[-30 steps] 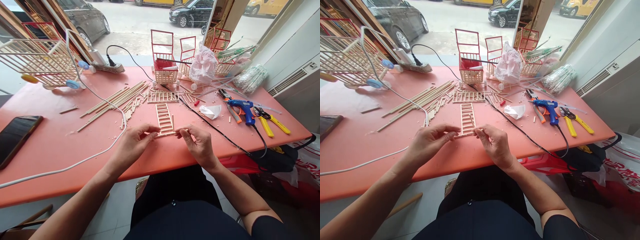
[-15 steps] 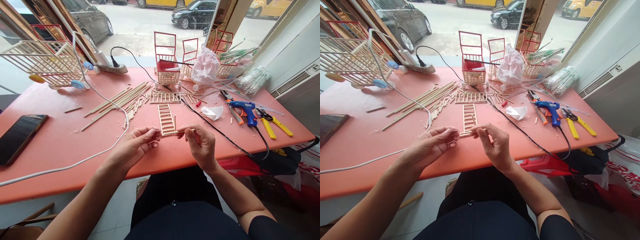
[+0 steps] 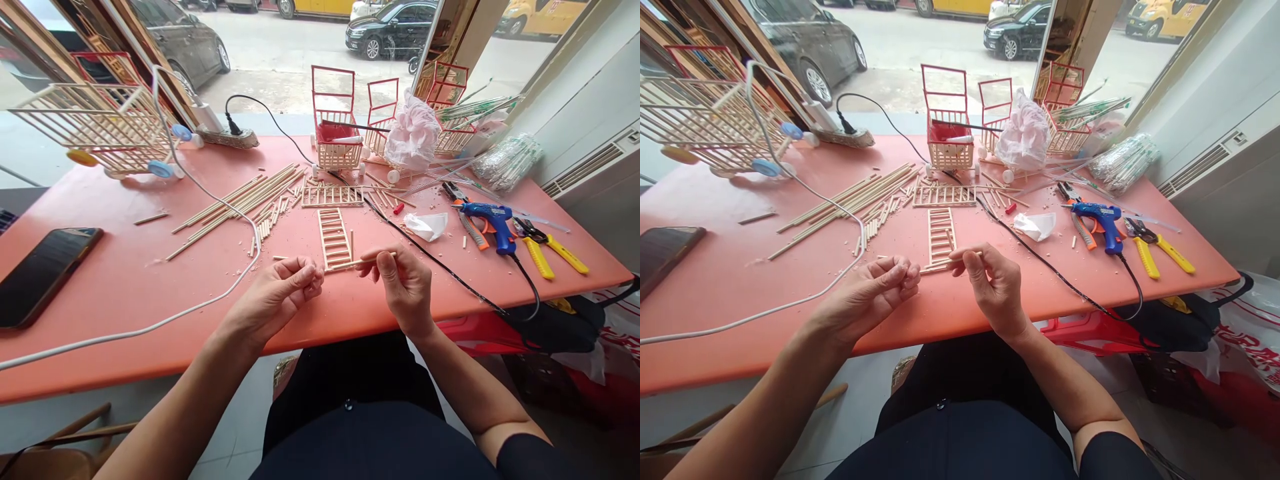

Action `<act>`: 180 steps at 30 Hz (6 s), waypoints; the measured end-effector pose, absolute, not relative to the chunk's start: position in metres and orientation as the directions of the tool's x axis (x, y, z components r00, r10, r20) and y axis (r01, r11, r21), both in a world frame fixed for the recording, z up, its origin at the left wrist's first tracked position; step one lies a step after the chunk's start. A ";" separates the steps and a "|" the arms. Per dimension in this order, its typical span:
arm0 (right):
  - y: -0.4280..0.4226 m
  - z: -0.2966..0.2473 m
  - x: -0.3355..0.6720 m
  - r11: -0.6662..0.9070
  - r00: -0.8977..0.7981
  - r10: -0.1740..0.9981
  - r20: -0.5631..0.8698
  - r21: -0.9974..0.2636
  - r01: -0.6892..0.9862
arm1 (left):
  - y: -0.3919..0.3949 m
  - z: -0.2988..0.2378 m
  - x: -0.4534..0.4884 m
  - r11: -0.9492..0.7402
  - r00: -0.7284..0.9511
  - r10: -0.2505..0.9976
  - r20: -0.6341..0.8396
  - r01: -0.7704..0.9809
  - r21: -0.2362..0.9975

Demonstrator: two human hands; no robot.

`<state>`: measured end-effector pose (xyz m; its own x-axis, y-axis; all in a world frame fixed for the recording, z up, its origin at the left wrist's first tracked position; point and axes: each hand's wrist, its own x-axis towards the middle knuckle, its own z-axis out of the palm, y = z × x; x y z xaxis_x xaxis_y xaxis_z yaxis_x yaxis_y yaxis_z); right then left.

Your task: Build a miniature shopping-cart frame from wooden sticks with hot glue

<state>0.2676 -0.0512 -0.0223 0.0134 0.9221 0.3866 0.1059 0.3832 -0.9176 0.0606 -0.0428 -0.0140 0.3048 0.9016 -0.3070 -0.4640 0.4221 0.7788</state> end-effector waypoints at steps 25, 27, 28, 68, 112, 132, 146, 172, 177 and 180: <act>-0.055 -0.023 0.270 0.414 0.039 0.907 0.420 -0.903 0.114 | -0.044 -0.001 0.042 0.192 0.097 0.981 -0.166 -0.431 0.882; -0.055 -0.023 0.270 0.416 0.045 0.905 0.424 -0.901 0.120 | -0.044 0.003 0.038 0.133 0.010 0.990 -0.141 -0.390 0.911; -0.055 -0.023 0.270 0.415 0.044 0.905 0.423 -0.902 0.122 | -0.044 0.005 0.037 0.100 -0.025 0.993 -0.118 -0.365 0.926; -0.042 -0.024 0.273 0.467 -0.090 0.873 0.480 -0.767 0.440 | -0.026 -0.026 0.066 -0.523 0.477 0.850 0.224 0.818 0.241; -0.048 -0.017 0.277 0.364 -0.027 0.920 0.391 -0.824 0.435 | -0.031 -0.019 0.068 -0.662 0.609 0.749 0.260 0.684 0.306; -0.045 -0.017 0.285 0.415 -0.080 0.900 0.430 -0.784 0.461 | -0.087 0.006 0.054 -0.884 0.873 0.446 0.197 0.396 0.247; -0.046 -0.016 0.290 0.428 -0.050 0.895 0.444 -0.819 0.383 | -0.104 0.024 0.053 -0.790 0.672 0.590 0.447 0.368 0.490; -0.034 0.004 0.293 0.605 -0.228 0.787 0.573 -0.643 0.469 | -0.016 0.012 0.043 -0.339 0.292 0.938 0.189 0.649 0.681; -0.032 -0.004 0.290 0.625 -0.218 0.764 0.607 -0.611 0.486 | 0.007 0.036 -0.003 -0.205 -0.308 0.893 0.327 0.368 0.907; -0.030 -0.006 0.290 0.619 -0.224 0.770 0.597 -0.618 0.484 | 0.015 0.041 -0.009 -0.185 -0.403 0.891 0.209 0.098 0.978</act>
<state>0.2900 -0.0304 -0.0058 -0.2238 0.7704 0.5970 0.4845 0.6194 -0.6177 -0.0093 0.0145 0.0405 -0.4033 0.8910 0.2087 0.0984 -0.1846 0.9779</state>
